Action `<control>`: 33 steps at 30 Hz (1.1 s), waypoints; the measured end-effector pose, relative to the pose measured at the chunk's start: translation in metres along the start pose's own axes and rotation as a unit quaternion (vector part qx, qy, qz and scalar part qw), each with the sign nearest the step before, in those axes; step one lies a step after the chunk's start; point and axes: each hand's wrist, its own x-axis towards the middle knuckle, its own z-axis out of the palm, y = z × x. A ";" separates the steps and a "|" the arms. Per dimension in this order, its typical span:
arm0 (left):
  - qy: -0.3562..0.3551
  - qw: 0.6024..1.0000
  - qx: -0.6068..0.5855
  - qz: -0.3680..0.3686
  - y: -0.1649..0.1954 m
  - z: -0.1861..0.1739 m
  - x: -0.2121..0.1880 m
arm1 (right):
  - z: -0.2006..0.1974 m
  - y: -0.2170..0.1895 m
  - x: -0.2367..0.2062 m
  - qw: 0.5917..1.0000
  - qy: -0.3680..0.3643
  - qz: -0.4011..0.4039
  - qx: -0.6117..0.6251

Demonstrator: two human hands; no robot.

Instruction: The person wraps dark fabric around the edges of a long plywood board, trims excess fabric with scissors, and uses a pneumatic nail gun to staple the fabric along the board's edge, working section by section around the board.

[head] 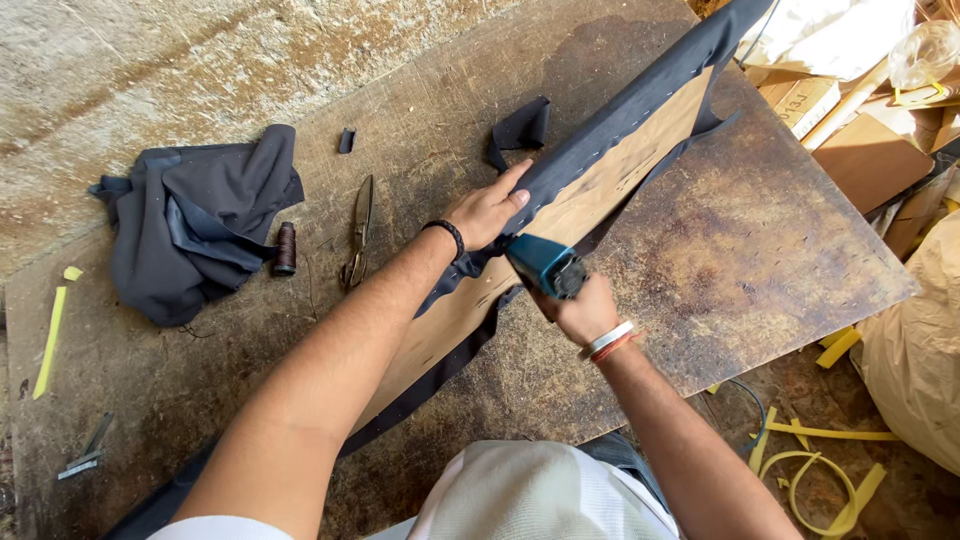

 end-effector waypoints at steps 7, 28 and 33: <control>0.013 0.999 0.038 -0.021 -0.003 0.008 0.004 | 0.017 0.007 -0.017 0.999 -0.009 -0.011 0.033; 0.003 0.998 0.029 -0.050 0.012 0.007 -0.008 | 0.032 0.006 -0.033 0.995 -0.027 0.051 -0.082; 0.038 0.995 0.061 -0.073 0.021 0.007 -0.018 | 0.010 -0.004 -0.045 0.994 -0.013 0.020 0.108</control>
